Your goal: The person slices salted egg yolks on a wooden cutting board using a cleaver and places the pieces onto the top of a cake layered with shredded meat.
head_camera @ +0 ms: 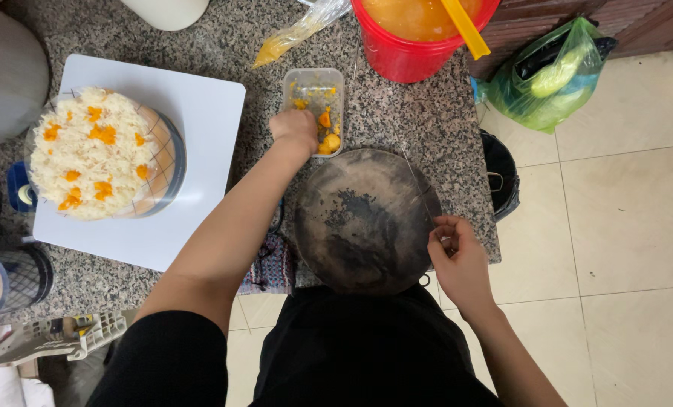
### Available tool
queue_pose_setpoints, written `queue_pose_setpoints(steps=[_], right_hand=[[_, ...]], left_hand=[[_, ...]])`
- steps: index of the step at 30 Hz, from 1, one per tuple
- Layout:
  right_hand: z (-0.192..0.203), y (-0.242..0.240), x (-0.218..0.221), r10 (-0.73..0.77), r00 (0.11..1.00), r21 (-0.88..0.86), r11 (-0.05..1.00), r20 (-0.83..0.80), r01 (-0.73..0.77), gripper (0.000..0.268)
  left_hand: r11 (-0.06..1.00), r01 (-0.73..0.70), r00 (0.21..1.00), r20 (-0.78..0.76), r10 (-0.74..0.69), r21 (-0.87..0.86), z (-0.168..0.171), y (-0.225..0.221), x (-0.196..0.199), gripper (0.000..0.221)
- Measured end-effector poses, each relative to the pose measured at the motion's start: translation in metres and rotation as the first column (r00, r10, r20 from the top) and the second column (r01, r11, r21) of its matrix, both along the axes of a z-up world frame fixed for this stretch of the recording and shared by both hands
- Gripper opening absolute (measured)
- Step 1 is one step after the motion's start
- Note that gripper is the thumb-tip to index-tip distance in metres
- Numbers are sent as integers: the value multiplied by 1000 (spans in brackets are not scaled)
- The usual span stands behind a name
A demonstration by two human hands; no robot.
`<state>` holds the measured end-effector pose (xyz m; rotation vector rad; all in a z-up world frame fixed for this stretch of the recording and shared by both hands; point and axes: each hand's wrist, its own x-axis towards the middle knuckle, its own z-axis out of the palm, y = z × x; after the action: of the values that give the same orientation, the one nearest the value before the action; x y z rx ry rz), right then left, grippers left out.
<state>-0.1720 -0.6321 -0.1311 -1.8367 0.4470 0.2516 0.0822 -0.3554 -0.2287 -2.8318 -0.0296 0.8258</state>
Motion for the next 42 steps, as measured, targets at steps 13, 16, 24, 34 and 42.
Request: queue_pose_setpoints(steps=[13,16,24,34,42], right_hand=[[9,10,-10,-36,999,4,999,28,36,30],[10,10,-13,-39,999,1,999,32,39,31],[-7,20,-32,-36,999,-37,999,24,37,36],[-4,46,-56,269,963,-403,885,31,-234,42],[-6,59,-69,334,943,-561,783,12,-270,48]], left_hand=[[994,77,987,138,-87,72,26,-6,-15,46],[995,88,980,176,-95,50,55,-8,-24,42],[661,-91,996,-85,42,-745,84,-13,-129,40],[636,10,939,225,259,-772,64,-12,-189,35],[582,194,894,386,226,-789,56,-25,-202,16]])
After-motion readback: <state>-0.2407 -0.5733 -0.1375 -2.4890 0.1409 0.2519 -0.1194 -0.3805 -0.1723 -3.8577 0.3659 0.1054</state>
